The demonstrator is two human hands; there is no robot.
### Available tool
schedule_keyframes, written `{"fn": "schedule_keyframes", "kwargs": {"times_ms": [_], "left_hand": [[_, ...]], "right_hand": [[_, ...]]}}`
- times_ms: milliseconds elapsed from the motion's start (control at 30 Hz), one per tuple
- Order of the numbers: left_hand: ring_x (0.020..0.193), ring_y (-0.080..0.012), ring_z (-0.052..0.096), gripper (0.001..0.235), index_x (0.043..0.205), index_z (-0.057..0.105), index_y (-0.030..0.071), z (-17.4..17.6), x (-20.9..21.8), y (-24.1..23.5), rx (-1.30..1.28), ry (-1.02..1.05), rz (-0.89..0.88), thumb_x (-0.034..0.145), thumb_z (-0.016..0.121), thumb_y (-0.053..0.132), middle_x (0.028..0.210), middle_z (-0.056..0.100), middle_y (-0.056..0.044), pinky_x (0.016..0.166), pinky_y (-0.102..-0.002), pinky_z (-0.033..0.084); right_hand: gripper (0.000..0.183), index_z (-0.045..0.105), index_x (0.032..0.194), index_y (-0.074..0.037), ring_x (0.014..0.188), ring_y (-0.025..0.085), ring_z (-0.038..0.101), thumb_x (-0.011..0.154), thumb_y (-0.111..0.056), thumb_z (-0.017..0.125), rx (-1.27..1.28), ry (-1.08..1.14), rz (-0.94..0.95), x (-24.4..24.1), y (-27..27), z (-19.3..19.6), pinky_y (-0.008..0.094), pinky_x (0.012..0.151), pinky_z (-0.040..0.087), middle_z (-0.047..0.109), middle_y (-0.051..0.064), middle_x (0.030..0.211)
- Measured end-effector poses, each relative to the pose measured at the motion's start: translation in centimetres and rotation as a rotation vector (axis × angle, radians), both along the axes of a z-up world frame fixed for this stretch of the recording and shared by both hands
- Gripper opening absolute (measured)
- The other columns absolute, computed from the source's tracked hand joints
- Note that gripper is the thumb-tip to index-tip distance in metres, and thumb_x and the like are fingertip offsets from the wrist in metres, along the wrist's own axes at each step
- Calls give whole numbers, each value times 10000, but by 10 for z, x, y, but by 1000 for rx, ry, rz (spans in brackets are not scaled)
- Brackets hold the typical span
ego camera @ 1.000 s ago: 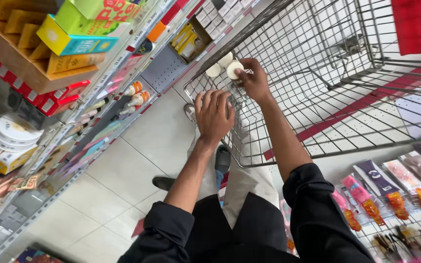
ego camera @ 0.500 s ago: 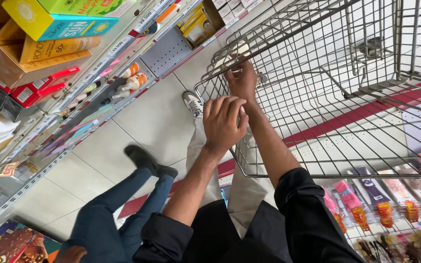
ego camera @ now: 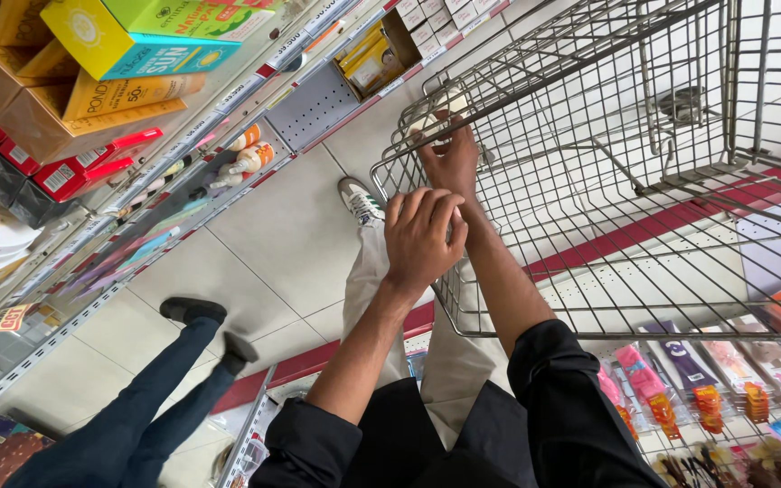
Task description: The person picks up several small containers of cosmetic cream from a shelf and places them into a shopping cart.
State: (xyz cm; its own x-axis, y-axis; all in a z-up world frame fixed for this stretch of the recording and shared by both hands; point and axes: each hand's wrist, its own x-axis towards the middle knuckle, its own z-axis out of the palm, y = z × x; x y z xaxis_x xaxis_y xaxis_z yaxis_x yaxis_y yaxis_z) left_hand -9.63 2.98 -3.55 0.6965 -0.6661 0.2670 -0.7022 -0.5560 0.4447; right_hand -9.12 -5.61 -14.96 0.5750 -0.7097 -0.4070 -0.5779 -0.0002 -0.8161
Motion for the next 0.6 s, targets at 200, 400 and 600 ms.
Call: {"fn": "schedule_keyframes", "kwargs": {"times_ms": [200,400,600], "left_hand": [[968,-192,673,172,999,691,211,0,0,2,-21,-1,-6,856,617,148,916,660,38,908,-393,449],[1010,-260,676,227,1059,716,177,34,11,14,-352,330,-89,882,599,97,950,680,-3,880,-401,471],[975,-289,684,177,1083,703,137,180,37,62,-586,300,-19,949,586,148,958,681,-56,882,-429,507]], "right_hand": [[572,562,1313,-16,733,336,728,939,-368,813,-53,65,-36,-2,0,19,459,623,594,607,168,921],[223,542,1275,-139,779,216,621,1069,-199,602,20,-134,-296,-27,-18,89,284,645,555,578,108,946],[86,541,1190,-53,638,145,536,1108,-52,514,-126,-465,-102,-29,6,263,254,565,465,535,67,879]]}}
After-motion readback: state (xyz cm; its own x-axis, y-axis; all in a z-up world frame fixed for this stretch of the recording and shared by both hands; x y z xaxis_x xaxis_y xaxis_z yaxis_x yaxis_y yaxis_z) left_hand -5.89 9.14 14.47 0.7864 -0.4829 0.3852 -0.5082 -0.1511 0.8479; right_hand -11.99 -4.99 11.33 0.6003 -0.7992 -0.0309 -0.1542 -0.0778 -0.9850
